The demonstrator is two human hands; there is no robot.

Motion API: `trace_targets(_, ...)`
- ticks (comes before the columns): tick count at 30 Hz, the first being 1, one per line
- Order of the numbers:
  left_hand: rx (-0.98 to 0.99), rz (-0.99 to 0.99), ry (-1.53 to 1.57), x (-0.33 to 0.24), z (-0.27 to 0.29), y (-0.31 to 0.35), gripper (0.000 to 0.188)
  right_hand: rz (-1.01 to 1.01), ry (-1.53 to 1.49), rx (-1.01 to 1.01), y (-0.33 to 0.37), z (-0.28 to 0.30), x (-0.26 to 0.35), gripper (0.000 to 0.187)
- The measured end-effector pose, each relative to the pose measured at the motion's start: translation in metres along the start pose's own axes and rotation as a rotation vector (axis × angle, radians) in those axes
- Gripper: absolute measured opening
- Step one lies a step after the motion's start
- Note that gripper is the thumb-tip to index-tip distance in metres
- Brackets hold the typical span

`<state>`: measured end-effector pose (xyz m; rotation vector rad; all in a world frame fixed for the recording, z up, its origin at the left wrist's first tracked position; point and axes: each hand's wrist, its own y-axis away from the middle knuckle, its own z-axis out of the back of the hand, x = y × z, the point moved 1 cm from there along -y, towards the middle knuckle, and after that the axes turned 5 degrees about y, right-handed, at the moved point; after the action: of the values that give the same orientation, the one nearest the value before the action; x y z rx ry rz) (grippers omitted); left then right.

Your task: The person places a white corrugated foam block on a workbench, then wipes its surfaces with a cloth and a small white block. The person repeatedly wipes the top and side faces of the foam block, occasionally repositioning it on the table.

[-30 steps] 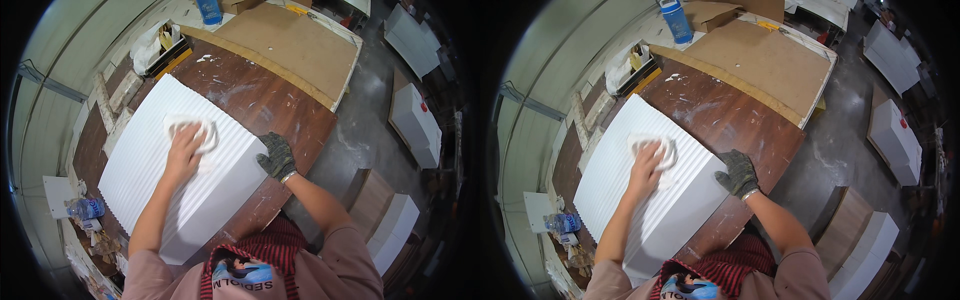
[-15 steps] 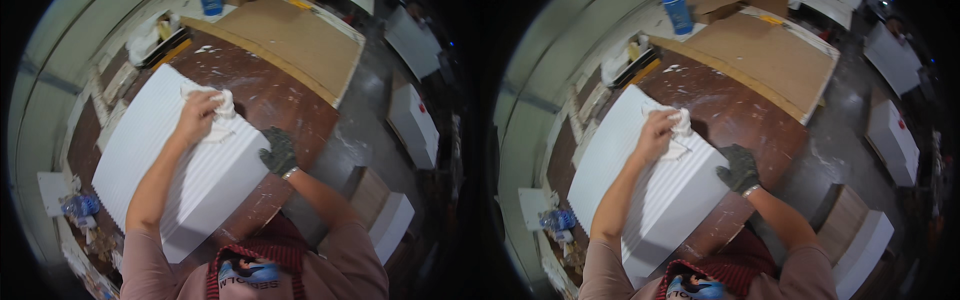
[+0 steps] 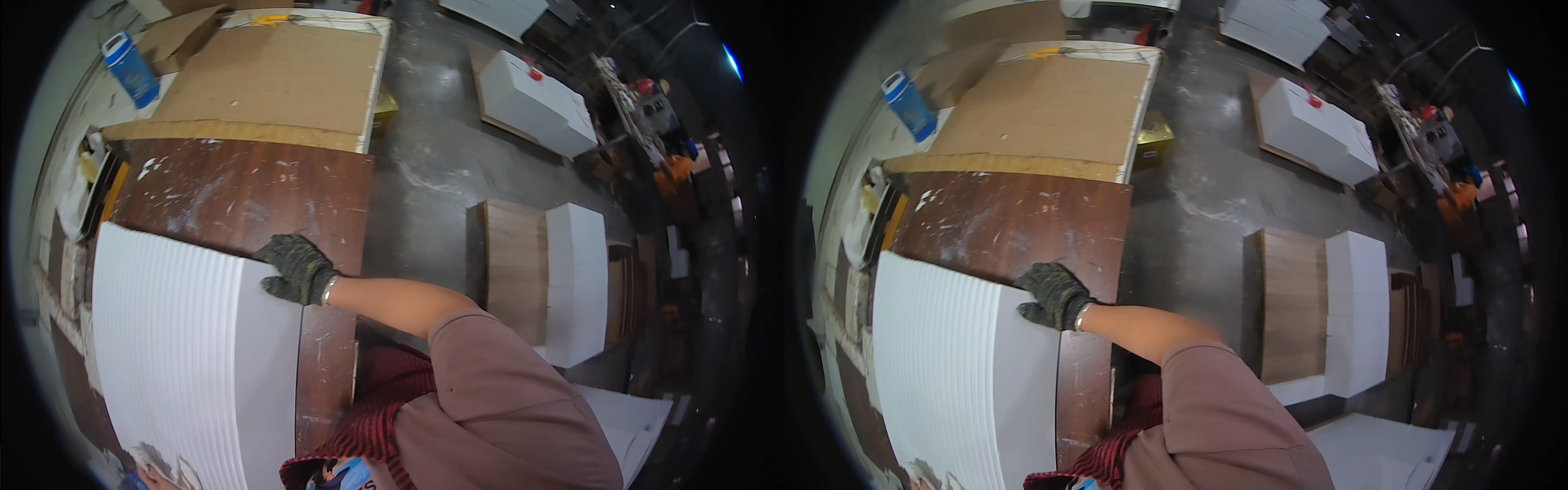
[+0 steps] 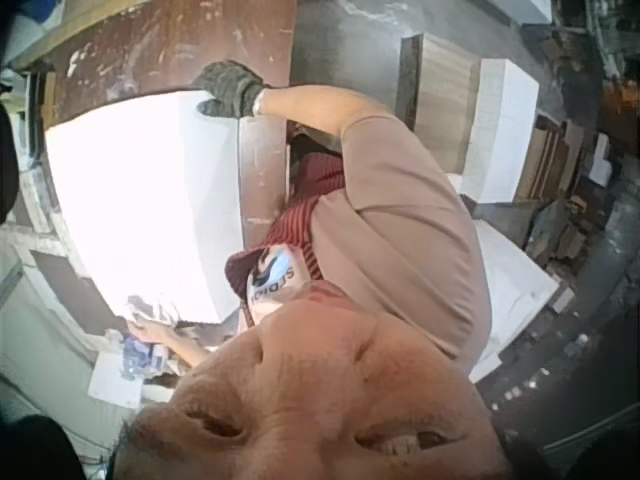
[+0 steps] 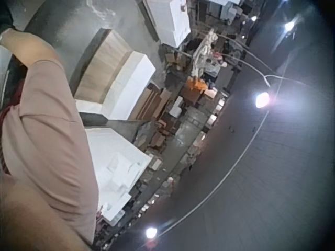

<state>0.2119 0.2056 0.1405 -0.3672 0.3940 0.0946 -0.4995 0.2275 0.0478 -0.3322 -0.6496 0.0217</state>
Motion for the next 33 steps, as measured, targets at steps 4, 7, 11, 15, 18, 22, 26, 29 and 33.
trace_targets(4, 0.160, -0.216, 0.096, -0.078, -0.112, -0.071, 0.042, -0.007, 0.007, 0.056, 0.001, 0.002, -0.001, 0.055)
trace_targets(7, 0.141, -0.636, -0.015, -0.213, -0.232, -0.125, 0.046, -0.036, 0.044, 0.077, 0.001, 0.000, -0.003, 0.058)
trace_targets(11, 0.197, -0.688, 0.274, -0.399, -0.295, -0.163, 0.043, -0.042, 0.025, 0.032, 0.005, -0.004, -0.004, 0.058)
trace_targets(15, 0.375, -0.712, 0.809, -0.458, -0.270, -0.167, 0.040, -0.014, 0.051, 0.027, 0.008, -0.008, -0.009, 0.059)
trace_targets(18, 0.372, -0.747, 0.345, -0.372, -0.224, -0.132, 0.048, 0.009, 0.071, 0.014, 0.010, -0.007, -0.010, 0.059)
trace_targets(22, 0.363, -0.452, 0.315, -0.183, -0.110, -0.059, 0.048, 0.016, 0.100, 0.030, 0.010, -0.008, -0.013, 0.060)
trace_targets(26, 0.202, 0.084, 0.374, -0.073, 0.003, -0.001, 0.039, 0.026, 0.119, 0.030, 0.015, -0.014, -0.019, 0.061)
trace_targets(29, -0.015, 0.321, 0.468, -0.098, -0.004, 0.004, 0.033, -0.010, 0.174, 0.066, 0.020, -0.019, -0.027, 0.062)
trace_targets(33, 0.048, -0.281, 0.169, -0.240, -0.131, -0.028, 0.048, 0.075, 0.180, 0.008, 0.020, -0.020, -0.033, 0.063)
